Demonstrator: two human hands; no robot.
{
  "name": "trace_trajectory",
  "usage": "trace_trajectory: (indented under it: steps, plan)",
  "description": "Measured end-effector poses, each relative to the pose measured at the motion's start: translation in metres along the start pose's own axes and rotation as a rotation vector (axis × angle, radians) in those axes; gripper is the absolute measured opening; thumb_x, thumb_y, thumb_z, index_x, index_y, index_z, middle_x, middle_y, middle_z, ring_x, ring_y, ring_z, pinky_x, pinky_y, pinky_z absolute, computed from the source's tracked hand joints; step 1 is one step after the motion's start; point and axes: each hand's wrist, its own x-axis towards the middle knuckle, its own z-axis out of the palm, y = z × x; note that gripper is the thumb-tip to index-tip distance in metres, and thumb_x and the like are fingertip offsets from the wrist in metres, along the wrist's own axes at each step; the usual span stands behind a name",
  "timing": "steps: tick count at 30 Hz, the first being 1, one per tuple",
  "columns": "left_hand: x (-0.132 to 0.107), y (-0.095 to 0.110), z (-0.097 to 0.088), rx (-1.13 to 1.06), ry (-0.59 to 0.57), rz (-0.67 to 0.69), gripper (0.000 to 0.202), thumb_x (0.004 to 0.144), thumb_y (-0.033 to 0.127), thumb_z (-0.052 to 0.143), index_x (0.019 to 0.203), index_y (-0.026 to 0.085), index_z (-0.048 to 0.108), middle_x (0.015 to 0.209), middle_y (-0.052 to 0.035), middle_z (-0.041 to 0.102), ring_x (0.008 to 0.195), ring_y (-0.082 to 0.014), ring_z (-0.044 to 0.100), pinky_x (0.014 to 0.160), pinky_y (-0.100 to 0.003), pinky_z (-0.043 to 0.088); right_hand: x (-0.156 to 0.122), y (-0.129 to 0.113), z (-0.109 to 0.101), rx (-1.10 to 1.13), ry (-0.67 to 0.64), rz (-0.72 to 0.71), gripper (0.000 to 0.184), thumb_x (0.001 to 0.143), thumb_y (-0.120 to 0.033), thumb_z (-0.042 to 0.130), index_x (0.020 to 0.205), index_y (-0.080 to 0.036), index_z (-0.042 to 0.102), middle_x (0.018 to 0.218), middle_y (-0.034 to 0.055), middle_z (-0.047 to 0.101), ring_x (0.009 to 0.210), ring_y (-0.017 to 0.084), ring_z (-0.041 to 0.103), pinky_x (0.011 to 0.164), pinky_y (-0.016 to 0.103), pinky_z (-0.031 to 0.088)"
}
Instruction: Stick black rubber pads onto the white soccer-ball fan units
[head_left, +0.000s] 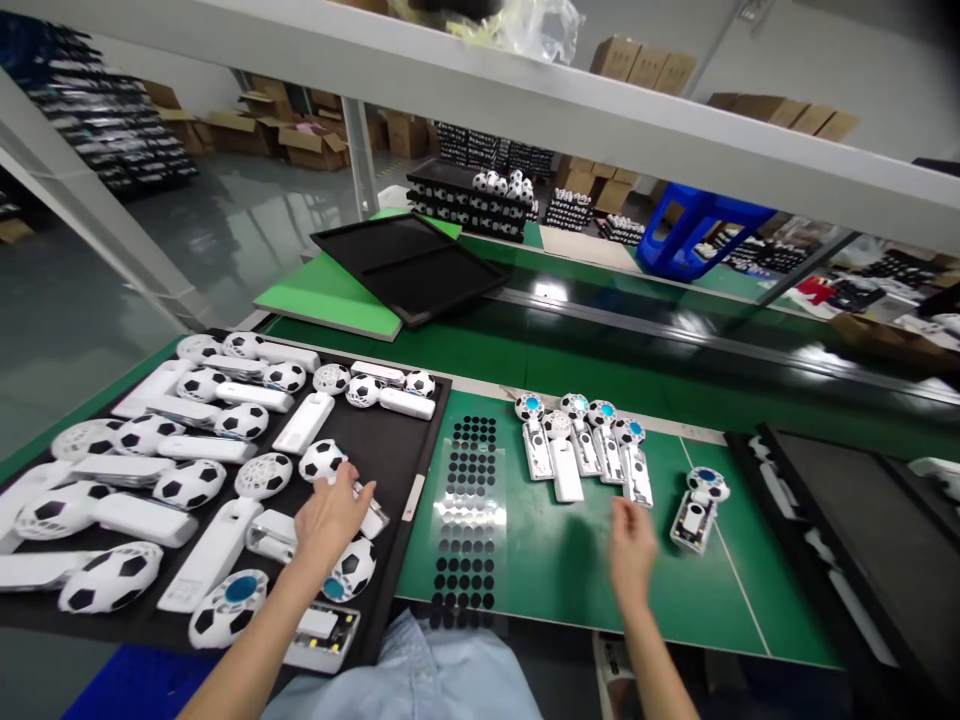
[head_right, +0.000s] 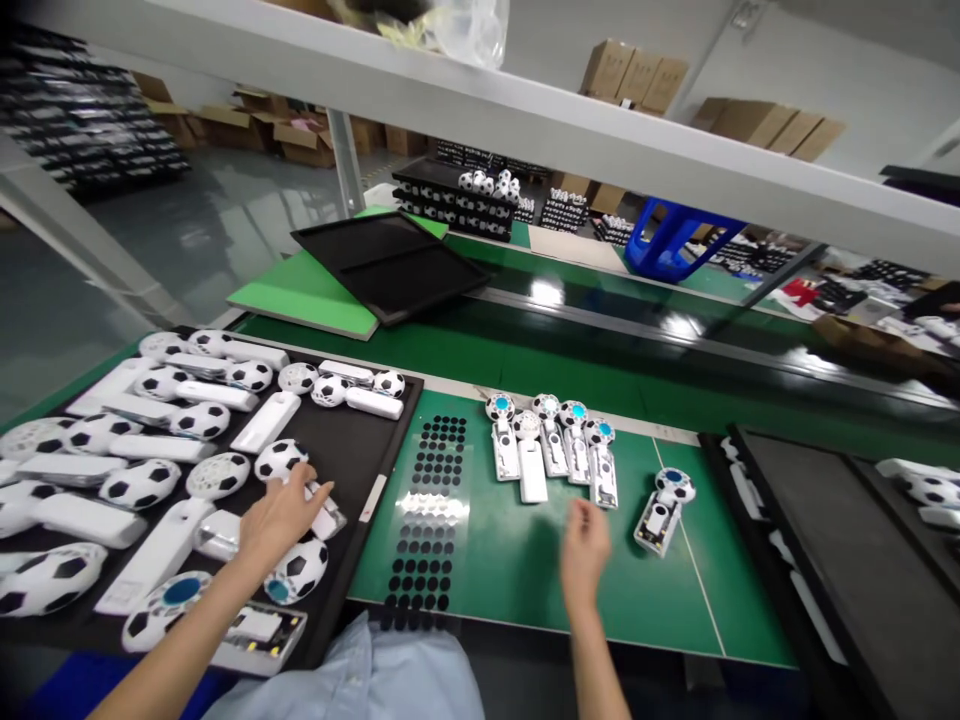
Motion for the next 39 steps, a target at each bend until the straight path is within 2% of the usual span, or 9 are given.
trace_trajectory:
  steps: [3,7,12,17,22,26,31,35,39]
  plan:
    - [0.004,-0.002,0.006,-0.266,0.014,0.000,0.043,0.076,0.025,0.049,0.119,0.022,0.045,0.110,-0.0144,0.052,0.094,-0.0331,0.059,0.085,-0.048,0.042,-0.043,-0.042,0.058,0.083,-0.355,-0.204,0.024,0.081,-0.036,0.045,0.077,-0.018,0.061,0.072,0.0035,0.062,0.066,0.018,0.059,0.066,0.028,0.048]
    - [0.005,-0.002,0.010,-0.708,-0.022,-0.093,0.070,0.071,0.024,0.059,0.133,0.018,0.024,0.114,-0.0116,0.054,0.093,-0.0229,0.060,0.079,-0.033,0.049,-0.071,-0.076,0.103,0.060,-0.525,-0.300,0.010,0.071,-0.013,0.055,0.077,-0.019,0.060,0.080,0.0039,0.062,0.074,0.019,0.060,0.068,0.028,0.047]
    - [-0.009,0.007,0.004,-1.184,-0.342,-0.237,0.025,0.077,0.021,0.051,0.097,0.008,0.055,0.077,-0.0116,0.064,0.065,-0.0207,0.063,0.061,-0.032,0.052,-0.069,-0.085,0.108,0.008,-0.568,-0.265,0.019,0.065,-0.002,0.053,0.065,-0.021,0.050,0.075,0.0040,0.057,0.076,0.021,0.057,0.067,0.029,0.043]
    - [-0.025,0.017,-0.004,-1.440,-0.477,-0.239,0.028,0.085,0.024,0.043,0.112,0.016,0.045,0.083,-0.0088,0.067,0.072,-0.0217,0.066,0.063,-0.034,0.053,-0.067,-0.091,0.102,0.122,-0.634,-0.222,0.020,0.061,-0.002,0.051,0.060,-0.021,0.044,0.060,-0.0015,0.052,0.061,0.016,0.055,0.059,0.025,0.041]
    - [-0.040,0.020,-0.003,-1.330,-0.442,-0.053,0.051,0.078,0.032,0.061,0.123,0.020,0.039,0.086,-0.0059,0.067,0.069,-0.0193,0.066,0.060,-0.028,0.050,-0.060,-0.118,0.087,0.366,-0.712,-0.117,0.005,0.070,-0.021,0.047,0.065,-0.020,0.045,0.052,-0.0042,0.049,0.045,0.013,0.051,0.049,0.025,0.044]
    - [-0.048,0.020,0.011,-1.042,-0.341,0.173,0.070,0.072,0.031,0.061,0.132,0.018,0.028,0.095,-0.0079,0.065,0.080,-0.0229,0.064,0.080,-0.040,0.049,-0.059,-0.163,0.066,0.538,-0.800,-0.113,0.014,0.072,-0.031,0.049,0.072,-0.018,0.053,0.059,-0.0010,0.055,0.051,0.013,0.055,0.053,0.026,0.048]
    - [-0.052,0.020,0.018,-0.885,-0.300,0.377,0.064,0.069,0.027,0.058,0.128,0.017,0.035,0.128,-0.0129,0.050,0.118,-0.0268,0.047,0.103,-0.041,0.033,-0.071,-0.207,0.040,0.568,-0.828,-0.268,0.009,0.072,-0.023,0.054,0.065,-0.018,0.059,0.066,-0.0014,0.055,0.061,0.012,0.051,0.057,0.022,0.041]
    - [-0.056,0.024,0.011,-0.845,-0.317,0.411,0.061,0.070,0.025,0.056,0.127,0.015,0.037,0.127,-0.0133,0.050,0.114,-0.0265,0.051,0.101,-0.040,0.036,-0.081,-0.214,0.030,0.407,-0.787,-0.452,0.015,0.077,-0.014,0.049,0.068,-0.019,0.059,0.067,-0.0017,0.055,0.062,0.012,0.051,0.059,0.022,0.038]
    - [-0.058,0.024,0.011,-0.842,-0.299,0.423,0.060,0.070,0.025,0.054,0.126,0.015,0.038,0.127,-0.0124,0.051,0.114,-0.0253,0.051,0.100,-0.037,0.037,-0.086,-0.212,0.029,0.312,-0.763,-0.510,0.015,0.079,-0.010,0.049,0.070,-0.019,0.059,0.070,-0.0013,0.057,0.064,0.012,0.053,0.060,0.022,0.038]
